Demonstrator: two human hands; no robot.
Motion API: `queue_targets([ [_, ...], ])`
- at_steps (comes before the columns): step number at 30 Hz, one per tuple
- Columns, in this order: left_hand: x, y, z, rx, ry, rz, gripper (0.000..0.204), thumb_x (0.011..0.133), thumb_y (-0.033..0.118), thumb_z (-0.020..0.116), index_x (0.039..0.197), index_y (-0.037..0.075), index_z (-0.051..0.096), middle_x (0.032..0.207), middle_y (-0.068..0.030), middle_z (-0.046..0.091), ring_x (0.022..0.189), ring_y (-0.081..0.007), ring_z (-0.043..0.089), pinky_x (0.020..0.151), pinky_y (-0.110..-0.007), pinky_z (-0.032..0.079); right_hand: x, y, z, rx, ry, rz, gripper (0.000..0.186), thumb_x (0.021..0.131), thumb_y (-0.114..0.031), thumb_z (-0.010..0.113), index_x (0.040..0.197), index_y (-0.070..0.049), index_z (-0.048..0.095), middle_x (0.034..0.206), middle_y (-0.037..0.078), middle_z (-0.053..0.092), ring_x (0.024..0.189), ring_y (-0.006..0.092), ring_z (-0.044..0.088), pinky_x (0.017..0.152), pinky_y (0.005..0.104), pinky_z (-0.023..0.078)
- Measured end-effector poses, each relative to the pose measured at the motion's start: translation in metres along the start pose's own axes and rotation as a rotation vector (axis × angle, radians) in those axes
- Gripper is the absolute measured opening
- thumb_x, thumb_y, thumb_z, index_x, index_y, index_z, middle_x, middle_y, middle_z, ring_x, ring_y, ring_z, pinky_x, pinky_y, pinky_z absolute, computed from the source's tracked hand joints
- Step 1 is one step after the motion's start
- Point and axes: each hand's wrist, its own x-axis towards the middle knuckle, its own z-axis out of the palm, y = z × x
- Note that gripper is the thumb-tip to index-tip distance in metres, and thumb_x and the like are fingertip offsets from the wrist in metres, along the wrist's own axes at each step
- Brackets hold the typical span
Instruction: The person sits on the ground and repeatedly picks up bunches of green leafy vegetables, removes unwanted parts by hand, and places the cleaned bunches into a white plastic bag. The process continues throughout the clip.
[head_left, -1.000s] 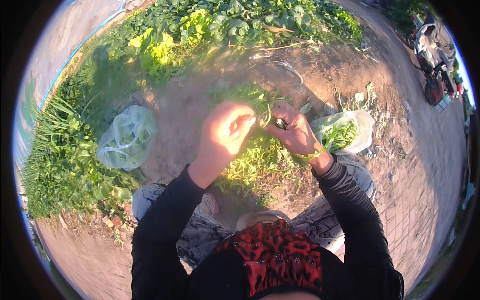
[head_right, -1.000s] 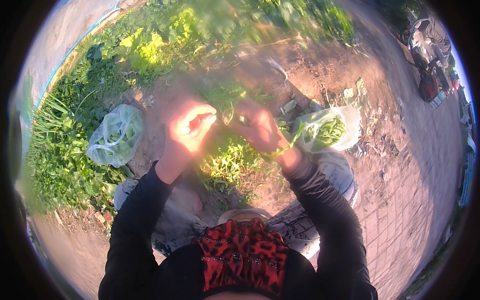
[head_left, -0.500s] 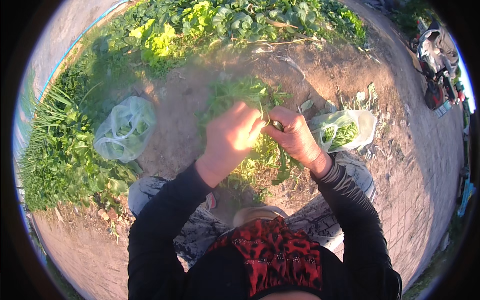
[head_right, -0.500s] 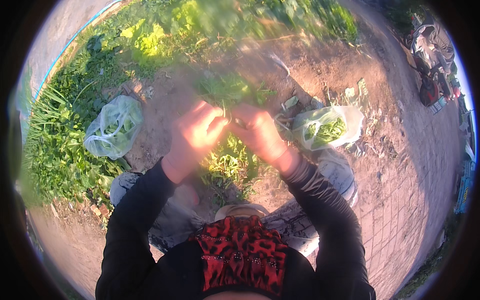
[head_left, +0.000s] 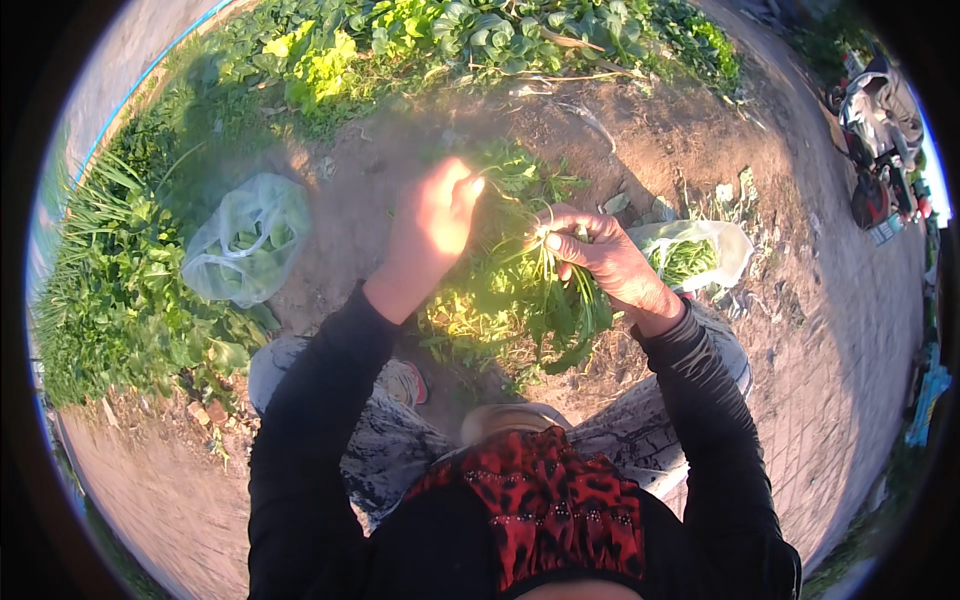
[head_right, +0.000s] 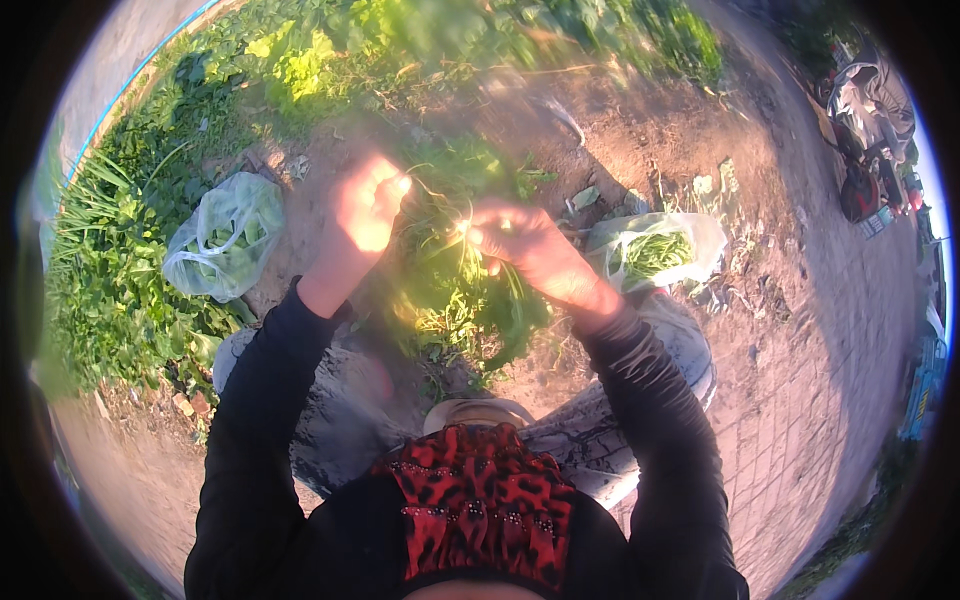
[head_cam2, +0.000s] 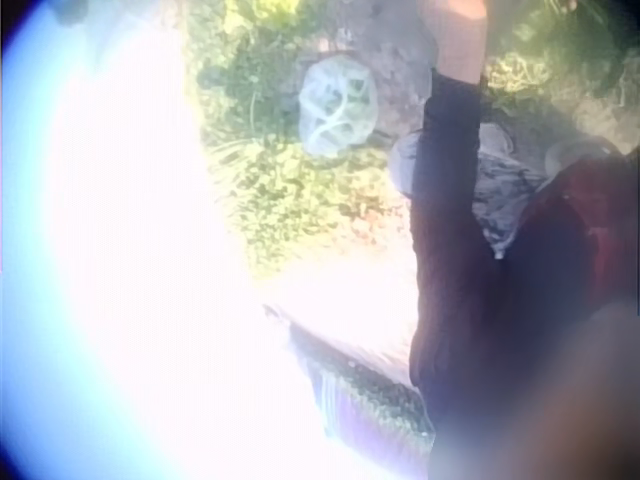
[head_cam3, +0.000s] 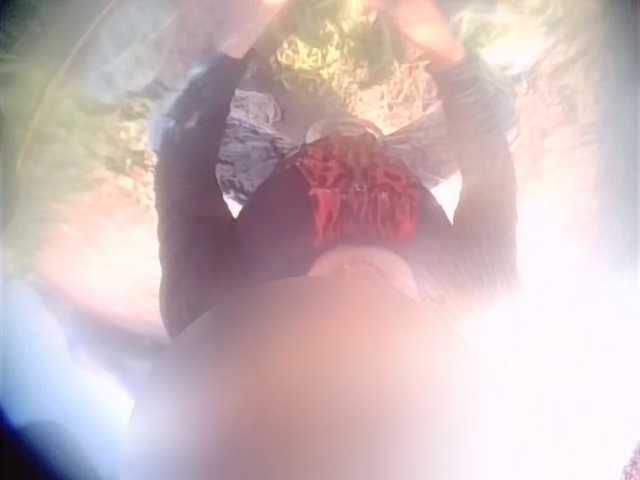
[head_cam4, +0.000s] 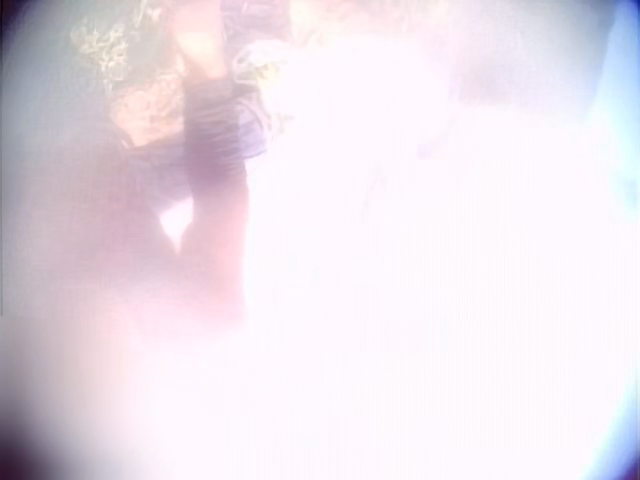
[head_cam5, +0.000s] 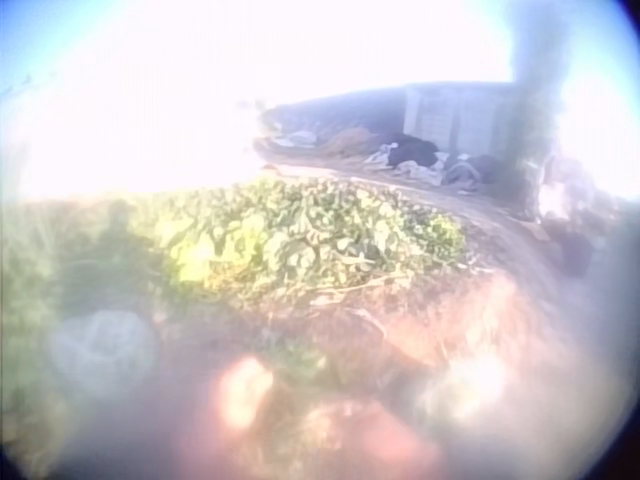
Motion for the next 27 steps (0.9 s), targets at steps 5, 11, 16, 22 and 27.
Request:
queue_targets([
  [5,0.007,-0.029,-0.039,0.653,-0.145,0.303,0.016,0.087,0.023,0.061,0.084,0.008,0.058,0.067,-0.0116,0.056,0.064,-0.0283,0.058,0.056,-0.04,0.045,-0.009,-0.008,-0.012,0.1,-0.062,0.1,0.022,0.093,-0.018,0.062,0.112,-0.008,0.067,0.097,0.0,0.068,0.075,0.0048,0.057,0.062,0.0201,0.047],
  [11,-0.003,0.007,-0.024,-0.011,-0.299,0.167,0.016,0.083,0.022,0.067,0.089,0.008,0.061,0.075,-0.0074,0.059,0.067,-0.0232,0.059,0.058,-0.035,0.046,-0.012,-0.008,-0.009,0.068,-0.091,-0.022,0.025,0.09,-0.022,0.064,0.103,0.0,0.066,0.091,0.006,0.068,0.073,0.0107,0.059,0.066,0.0236,0.048],
  [16,-0.006,0.04,-0.017,-0.263,-0.389,0.265,0.02,0.08,0.018,0.07,0.094,0.008,0.061,0.081,-0.0076,0.058,0.068,-0.0228,0.059,0.059,-0.034,0.047,-0.01,-0.004,-0.01,0.172,-0.126,0.148,0.025,0.091,-0.02,0.061,0.106,-0.001,0.066,0.088,0.003,0.065,0.082,0.0113,0.058,0.076,0.0264,0.046],
  [22,-0.009,0.037,-0.008,-0.211,-0.293,0.323,0.011,0.081,0.016,0.067,0.085,0.008,0.06,0.075,-0.0089,0.057,0.066,-0.0281,0.058,0.058,-0.037,0.046,-0.01,-0.004,-0.004,0.143,-0.093,0.164,0.029,0.09,-0.026,0.063,0.106,-0.002,0.065,0.086,0.001,0.063,0.079,0.0102,0.056,0.074,0.0252,0.045],
  [27,-0.011,0.036,-0.011,-0.162,-0.286,0.286,0.008,0.082,0.013,0.062,0.08,0.007,0.059,0.071,-0.0108,0.056,0.064,-0.0298,0.058,0.057,-0.038,0.045,-0.01,-0.004,0.002,0.152,-0.101,0.065,0.028,0.086,-0.023,0.07,0.103,-0.002,0.065,0.088,0.0,0.063,0.08,0.0083,0.056,0.075,0.024,0.047],
])
